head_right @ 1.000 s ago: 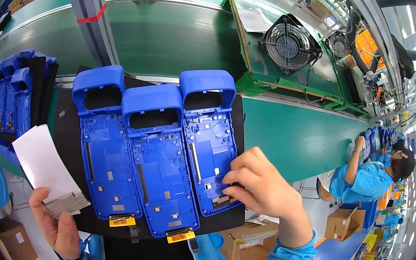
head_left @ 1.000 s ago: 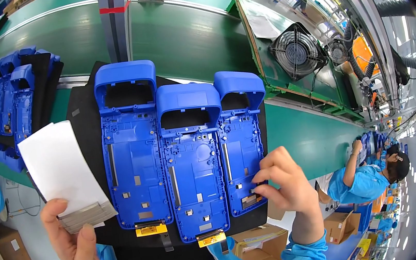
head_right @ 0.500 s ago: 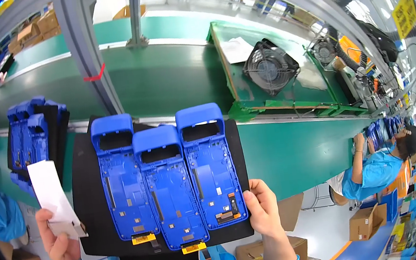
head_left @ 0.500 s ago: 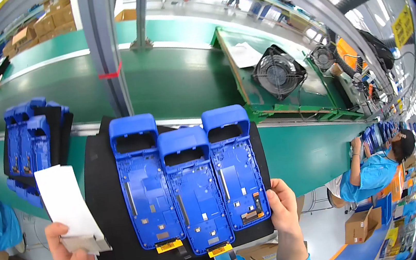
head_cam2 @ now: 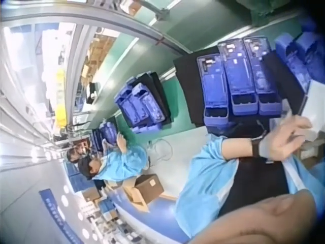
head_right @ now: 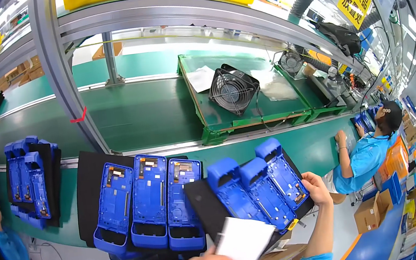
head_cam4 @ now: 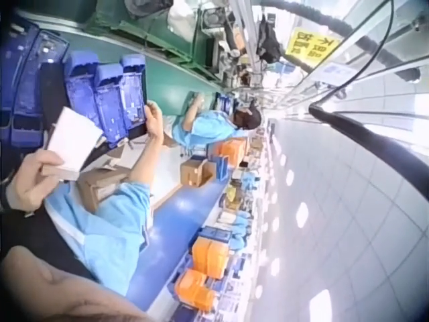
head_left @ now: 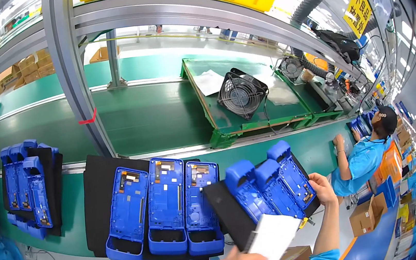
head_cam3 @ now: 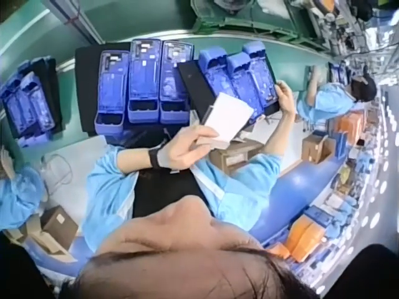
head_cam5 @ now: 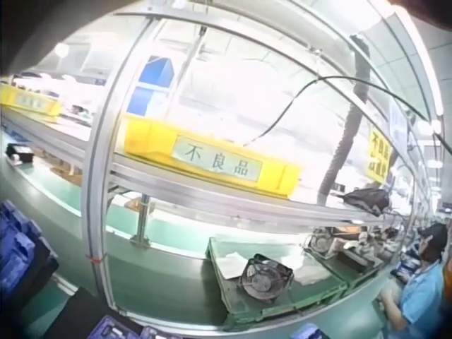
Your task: The person peels adhesive pads from a sheet and attaches them onto the inside of plastic device casings on a tray, then moves the tray along the assembly line to repeat the process with a new batch of casings.
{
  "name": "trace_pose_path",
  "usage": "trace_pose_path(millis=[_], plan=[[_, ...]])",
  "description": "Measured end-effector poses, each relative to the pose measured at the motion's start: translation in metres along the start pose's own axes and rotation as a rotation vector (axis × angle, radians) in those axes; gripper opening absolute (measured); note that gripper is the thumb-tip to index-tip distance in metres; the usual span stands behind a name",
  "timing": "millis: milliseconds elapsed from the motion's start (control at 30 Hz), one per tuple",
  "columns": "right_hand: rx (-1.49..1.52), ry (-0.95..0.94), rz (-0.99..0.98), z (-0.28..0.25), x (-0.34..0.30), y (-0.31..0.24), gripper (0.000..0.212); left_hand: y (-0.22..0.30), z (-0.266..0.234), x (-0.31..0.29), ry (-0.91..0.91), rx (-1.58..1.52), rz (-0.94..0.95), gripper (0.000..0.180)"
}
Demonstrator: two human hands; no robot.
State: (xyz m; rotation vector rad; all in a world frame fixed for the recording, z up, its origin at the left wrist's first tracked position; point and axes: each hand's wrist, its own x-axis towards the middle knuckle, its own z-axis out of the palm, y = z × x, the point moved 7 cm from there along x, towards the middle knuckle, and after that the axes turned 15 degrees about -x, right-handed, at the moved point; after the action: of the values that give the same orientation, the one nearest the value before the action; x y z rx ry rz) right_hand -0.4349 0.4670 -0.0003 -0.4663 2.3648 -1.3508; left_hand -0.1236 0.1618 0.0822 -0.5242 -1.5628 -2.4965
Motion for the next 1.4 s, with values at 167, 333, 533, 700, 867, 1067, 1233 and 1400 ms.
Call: trace_pose_path(millis=[167,333,533,700,867,1067,1233,1400], plan=[[-0.071,-0.045,0.145,-0.008,0.048,0.065,0.019,-0.081,0.032,0.008,0.029,-0.073,-0.14,0.03],[-0.389,0.179,0.106,-0.026,0.072,0.118,0.021,-0.167,0.033,0.014,0.22,-0.39,-0.336,0.029],[-0.594,0.734,-0.037,0.029,-0.049,0.031,0.005,-0.21,0.025,0.021,0.16,-0.274,-0.416,0.036],[-0.005,0.76,0.26,0.128,-0.189,0.156,0.016,-0.227,0.035,0.033,0.085,-0.321,-0.415,0.036],[0.687,0.588,0.476,0.223,-0.162,0.143,0.03,-0.225,0.056,0.033,-0.031,-0.174,-0.446,0.037],[1.206,0.803,0.37,0.209,-0.106,0.078,0.023,-0.153,0.073,0.005,-0.115,-0.022,-0.108,0.038],[0.853,1.071,0.313,0.092,-0.076,0.175,0.015,-0.042,0.031,-0.008,-0.204,-0.136,-0.248,0.034],[0.77,1.078,0.522,-0.04,-0.053,0.255,0.021,0.034,-0.067,-0.062,0.079,0.301,-0.138,0.042]])
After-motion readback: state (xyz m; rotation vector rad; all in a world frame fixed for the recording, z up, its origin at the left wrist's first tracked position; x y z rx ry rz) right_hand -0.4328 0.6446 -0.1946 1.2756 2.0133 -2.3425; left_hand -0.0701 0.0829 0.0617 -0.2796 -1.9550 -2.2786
